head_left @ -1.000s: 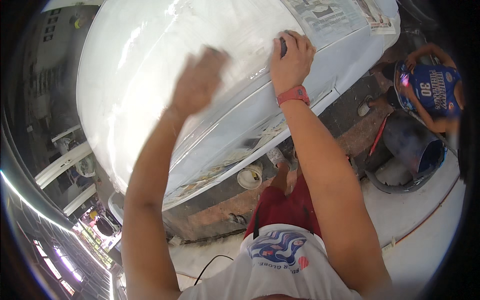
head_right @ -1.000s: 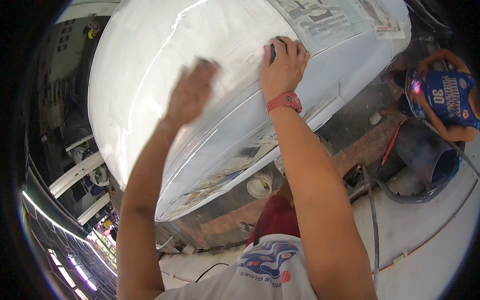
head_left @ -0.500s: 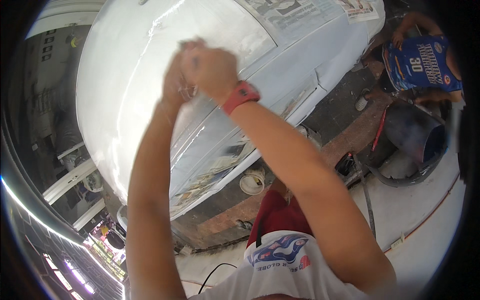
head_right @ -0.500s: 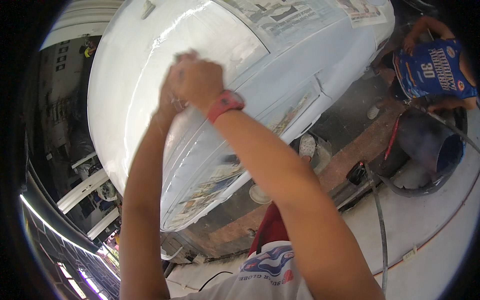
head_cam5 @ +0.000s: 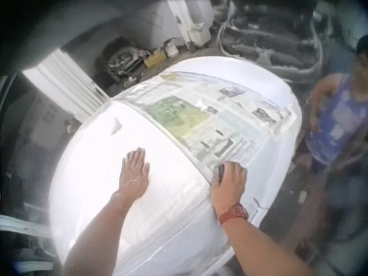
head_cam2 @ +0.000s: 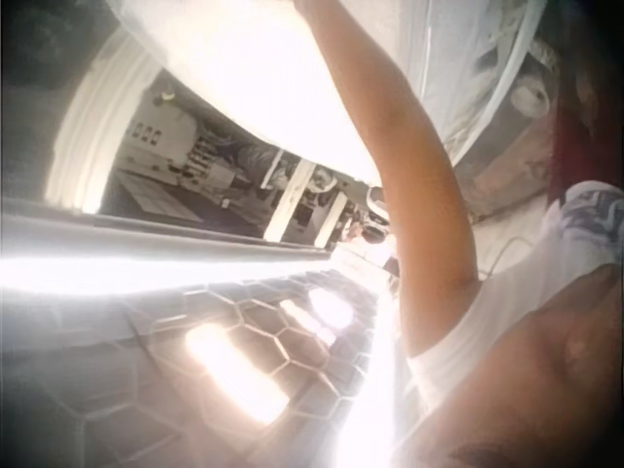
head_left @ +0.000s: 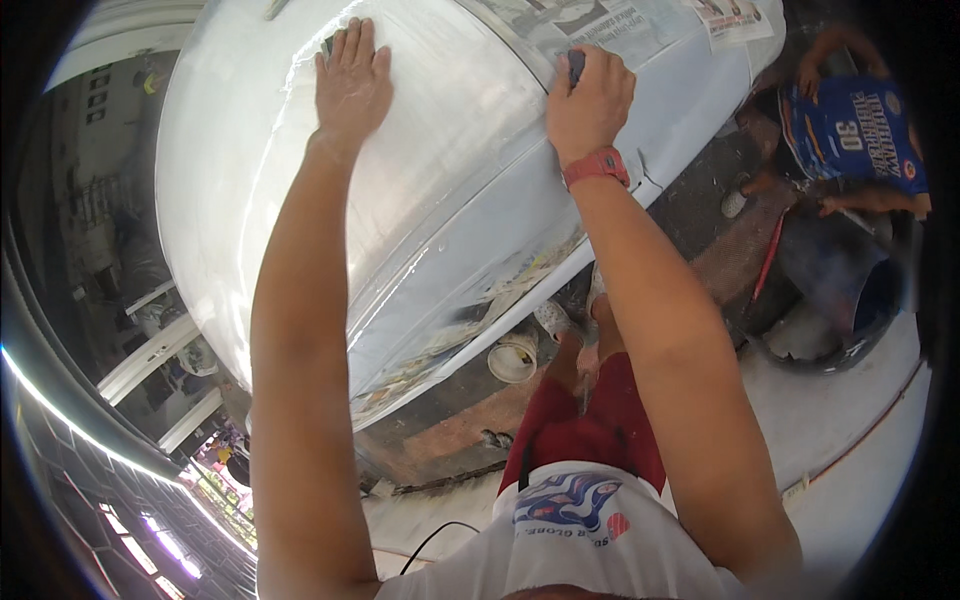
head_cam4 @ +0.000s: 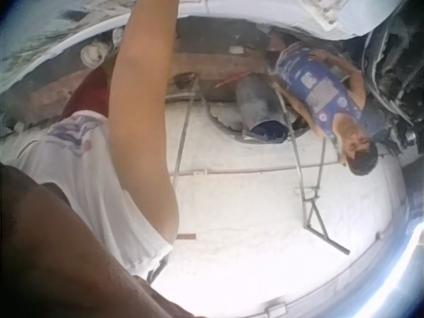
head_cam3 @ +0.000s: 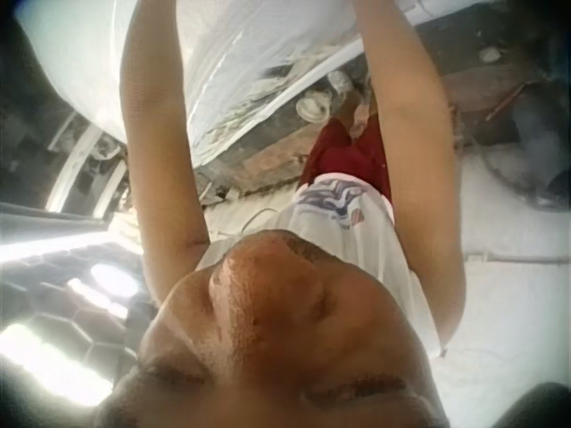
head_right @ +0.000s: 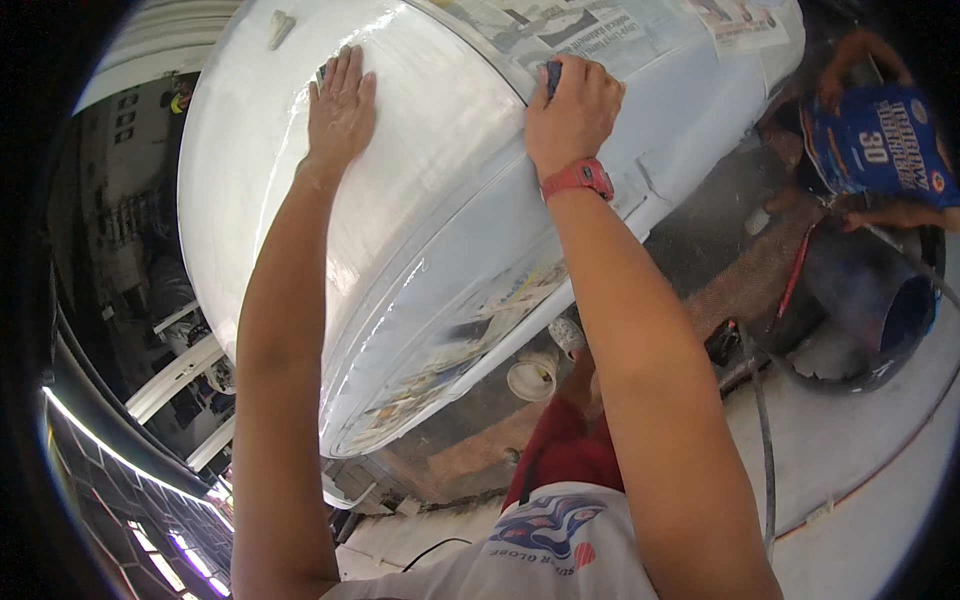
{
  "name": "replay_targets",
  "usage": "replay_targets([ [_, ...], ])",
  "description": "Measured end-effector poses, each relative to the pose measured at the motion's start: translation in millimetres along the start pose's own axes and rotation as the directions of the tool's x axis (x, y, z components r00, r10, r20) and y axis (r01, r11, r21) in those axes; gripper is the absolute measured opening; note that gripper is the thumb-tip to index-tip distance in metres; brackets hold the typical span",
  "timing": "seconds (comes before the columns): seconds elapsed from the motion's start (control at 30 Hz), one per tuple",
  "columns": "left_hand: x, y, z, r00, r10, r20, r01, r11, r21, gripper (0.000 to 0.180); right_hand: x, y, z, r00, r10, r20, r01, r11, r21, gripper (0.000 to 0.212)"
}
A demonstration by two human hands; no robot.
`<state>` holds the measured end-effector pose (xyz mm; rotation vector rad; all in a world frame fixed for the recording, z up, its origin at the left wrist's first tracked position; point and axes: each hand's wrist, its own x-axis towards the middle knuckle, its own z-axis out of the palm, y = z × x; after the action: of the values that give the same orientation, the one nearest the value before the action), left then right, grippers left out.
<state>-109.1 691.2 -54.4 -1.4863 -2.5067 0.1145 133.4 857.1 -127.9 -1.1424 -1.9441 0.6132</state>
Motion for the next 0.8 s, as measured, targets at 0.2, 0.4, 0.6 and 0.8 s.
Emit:
replay_targets([
  [0.2,-51.9,139.7,-36.0,0.83,0.521,0.198,-0.435,0.828,-0.354,0.062,8.8,26.6,-5.5,0.999,0.037,-0.016,-0.038,0.998,-0.049,0.022],
  [0.4,25.3,79.5,-8.5,0.976,0.215,-0.017,-0.216,0.967,-0.132,0.056,7.7,6.9,-1.5,1.0,-0.003,-0.004,0.003,0.999,0.032,0.022],
  [0.6,-77.8,107.4,-71.9,0.79,0.514,0.333,-0.415,0.85,-0.326,0.057,12.3,22.4,-7.3,0.999,0.048,-0.012,-0.048,0.999,-0.012,0.024],
  [0.8,-90.7,86.8,-77.9,0.777,0.525,0.347,-0.406,0.84,-0.361,0.055,10.0,19.9,-4.7,0.998,0.056,-0.013,-0.055,0.997,0.051,0.024],
])
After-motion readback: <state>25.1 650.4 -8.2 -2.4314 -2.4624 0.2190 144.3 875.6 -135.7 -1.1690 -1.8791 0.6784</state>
